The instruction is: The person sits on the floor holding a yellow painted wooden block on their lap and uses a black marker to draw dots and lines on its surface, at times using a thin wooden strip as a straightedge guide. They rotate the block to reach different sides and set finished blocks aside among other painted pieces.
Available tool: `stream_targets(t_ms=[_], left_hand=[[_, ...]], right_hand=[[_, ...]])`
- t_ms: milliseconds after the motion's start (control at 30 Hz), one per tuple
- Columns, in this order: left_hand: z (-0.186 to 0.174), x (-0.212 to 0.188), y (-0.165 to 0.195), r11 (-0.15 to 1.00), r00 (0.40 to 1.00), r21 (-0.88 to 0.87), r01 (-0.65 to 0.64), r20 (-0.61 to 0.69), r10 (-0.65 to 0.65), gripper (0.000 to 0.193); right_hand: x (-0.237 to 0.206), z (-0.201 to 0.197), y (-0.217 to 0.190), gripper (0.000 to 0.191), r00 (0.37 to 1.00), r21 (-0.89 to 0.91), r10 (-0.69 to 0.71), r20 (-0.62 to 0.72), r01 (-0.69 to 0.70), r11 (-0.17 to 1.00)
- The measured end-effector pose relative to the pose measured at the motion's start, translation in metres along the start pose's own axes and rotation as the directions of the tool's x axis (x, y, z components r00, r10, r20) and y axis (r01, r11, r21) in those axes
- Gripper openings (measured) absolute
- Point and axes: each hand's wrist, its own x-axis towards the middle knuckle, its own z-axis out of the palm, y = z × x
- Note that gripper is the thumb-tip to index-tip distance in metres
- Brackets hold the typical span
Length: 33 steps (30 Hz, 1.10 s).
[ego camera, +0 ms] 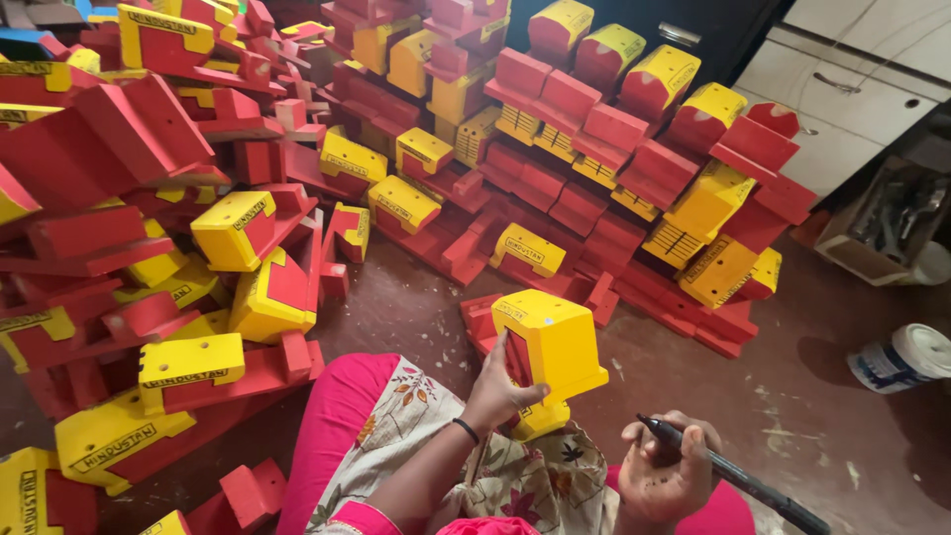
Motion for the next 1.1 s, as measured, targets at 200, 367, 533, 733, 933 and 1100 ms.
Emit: stream_targets(t_ms=[200,367,533,733,933,1100], left_hand=[[-0.003,0.0,0.001,1.0,1.0,0.012,0.009,0.008,-0.009,0.13],[-0.003,-0.001,0.002,0.999,1.0,0.033,0.017,0.007,-0.018,0.131],[-0.003,0.0,-0.001,1.0,1.0,0.03,-0.003,0.001,0.003,0.134],[-0.002,0.002,-0.006,1.0,1.0,0.011,-0.019,-0.007,0.019,0.135],[0.0,0.005,-0.012,1.0,1.0,0.011,0.018,-0.021,-0.018,0.133],[-0.002,0.013,-0.029,1.0,0.997,0.009,-0.019,-0.073,0.02,0.122]], right_hand=[[-0.004,0.003,0.004,0.015,0.997,-0.035,0.021,0.069,-0.019,0.999],[-0.004,0.003,0.006,0.016,0.991,-0.011,0.038,0.125,-0.037,0.999],[-0.003,-0.001,0.008,0.015,0.99,-0.008,0.053,0.133,-0.052,0.999],[-0.002,-0.002,0.017,0.015,0.996,-0.036,0.039,0.08,-0.037,0.999],[-0.002,-0.006,0.018,0.014,0.989,-0.041,0.066,0.131,-0.061,0.997],[-0.005,-0.001,0.02,0.025,1.0,-0.174,0.002,0.021,0.001,0.985]])
